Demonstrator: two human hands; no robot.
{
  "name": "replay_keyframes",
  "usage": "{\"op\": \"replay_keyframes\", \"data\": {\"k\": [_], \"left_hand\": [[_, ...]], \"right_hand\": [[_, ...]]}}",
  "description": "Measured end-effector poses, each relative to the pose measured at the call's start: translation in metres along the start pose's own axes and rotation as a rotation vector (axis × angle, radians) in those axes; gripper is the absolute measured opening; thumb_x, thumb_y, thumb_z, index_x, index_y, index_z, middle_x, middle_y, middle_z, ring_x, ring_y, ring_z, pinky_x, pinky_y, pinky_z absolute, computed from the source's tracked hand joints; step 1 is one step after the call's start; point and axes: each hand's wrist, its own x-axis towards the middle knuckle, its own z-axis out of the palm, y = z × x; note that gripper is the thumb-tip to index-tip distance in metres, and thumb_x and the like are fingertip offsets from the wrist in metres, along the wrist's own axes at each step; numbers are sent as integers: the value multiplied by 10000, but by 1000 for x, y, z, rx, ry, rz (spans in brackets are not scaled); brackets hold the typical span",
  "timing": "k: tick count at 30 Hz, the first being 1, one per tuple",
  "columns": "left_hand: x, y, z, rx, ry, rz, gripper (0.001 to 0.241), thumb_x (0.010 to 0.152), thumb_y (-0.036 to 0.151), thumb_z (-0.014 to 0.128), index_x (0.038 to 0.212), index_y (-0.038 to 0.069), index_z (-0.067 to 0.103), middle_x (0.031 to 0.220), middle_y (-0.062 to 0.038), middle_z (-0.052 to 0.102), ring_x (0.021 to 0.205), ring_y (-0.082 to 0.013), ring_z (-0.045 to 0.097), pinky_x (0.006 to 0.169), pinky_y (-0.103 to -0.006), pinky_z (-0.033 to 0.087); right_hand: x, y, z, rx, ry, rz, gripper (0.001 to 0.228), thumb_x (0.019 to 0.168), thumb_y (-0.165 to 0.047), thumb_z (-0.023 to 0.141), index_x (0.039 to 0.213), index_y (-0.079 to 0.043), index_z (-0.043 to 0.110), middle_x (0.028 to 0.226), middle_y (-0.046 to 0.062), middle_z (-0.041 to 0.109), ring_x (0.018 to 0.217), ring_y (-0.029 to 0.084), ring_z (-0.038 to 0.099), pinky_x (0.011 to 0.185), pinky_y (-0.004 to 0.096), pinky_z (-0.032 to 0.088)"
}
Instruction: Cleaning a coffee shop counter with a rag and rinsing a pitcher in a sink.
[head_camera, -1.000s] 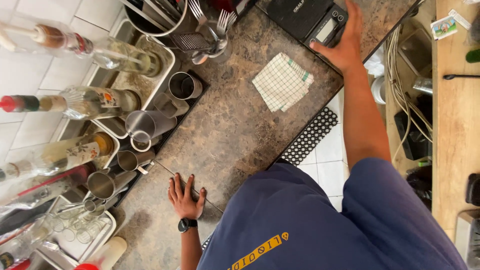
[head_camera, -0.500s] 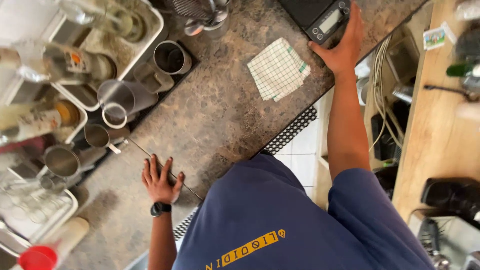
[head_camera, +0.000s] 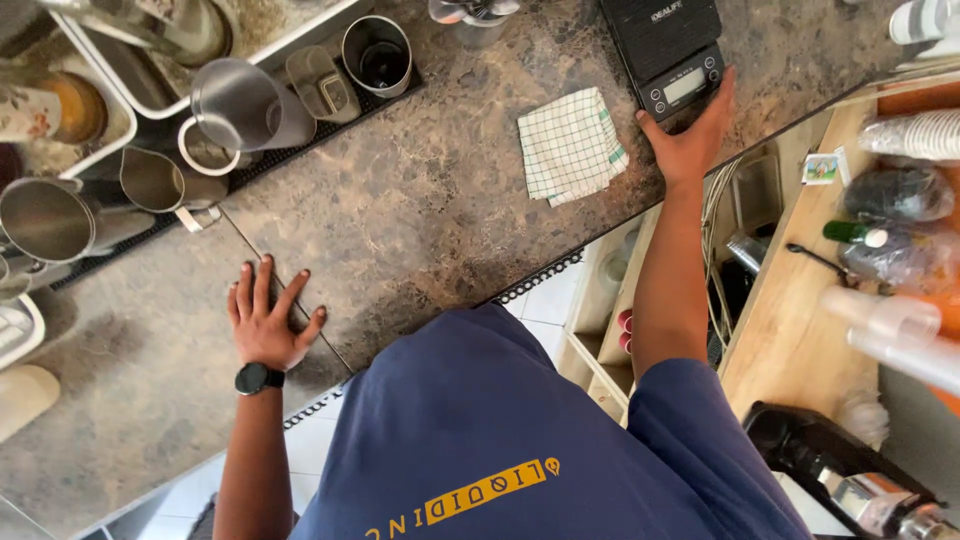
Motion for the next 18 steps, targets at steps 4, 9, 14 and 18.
{"op": "replay_keyframes", "data": {"k": [4, 9, 14, 18], "left_hand": [[2, 2, -4, -10, -21, -4, 587, 901, 499, 703, 1423, 230, 692, 1670, -123, 419, 1551, -364, 346, 1238, -569, 284], [3, 3, -7, -12, -20, -10, 591, 888, 499, 708, 1414, 230, 695, 1665, -126, 431, 1544, -377, 361, 1235, -570, 289], [5, 6, -10, -24, -20, -6, 586, 890, 499, 705, 1405, 219, 702, 1660, -133, 439, 1544, -377, 361, 1225, -566, 295], [4, 5, -8, -15, -19, -1, 589, 896, 504, 692, 1416, 229, 696, 1670, -118, 428, 1548, -370, 357, 1228, -572, 297]], "right_hand": [[1, 0, 0, -6, 0, 24, 1197, 817, -346, 1084, 1610, -62, 233, 1624, 208, 395, 1482, 410, 450, 1236, 488, 365], [2, -2, -1, -28, 5, 3, 1172, 806, -303, 1084, 1589, -40, 253, 1591, 224, 426, 1446, 417, 479, 1216, 488, 385], [2, -2, -2, -34, -11, 44, 1171, 799, -285, 1075, 1592, -51, 247, 1593, 213, 431, 1435, 413, 480, 1206, 478, 387], [0, 12, 5, -49, 0, 0, 1184, 837, -353, 1067, 1605, -31, 226, 1637, 230, 358, 1503, 424, 424, 1253, 493, 340]]}}
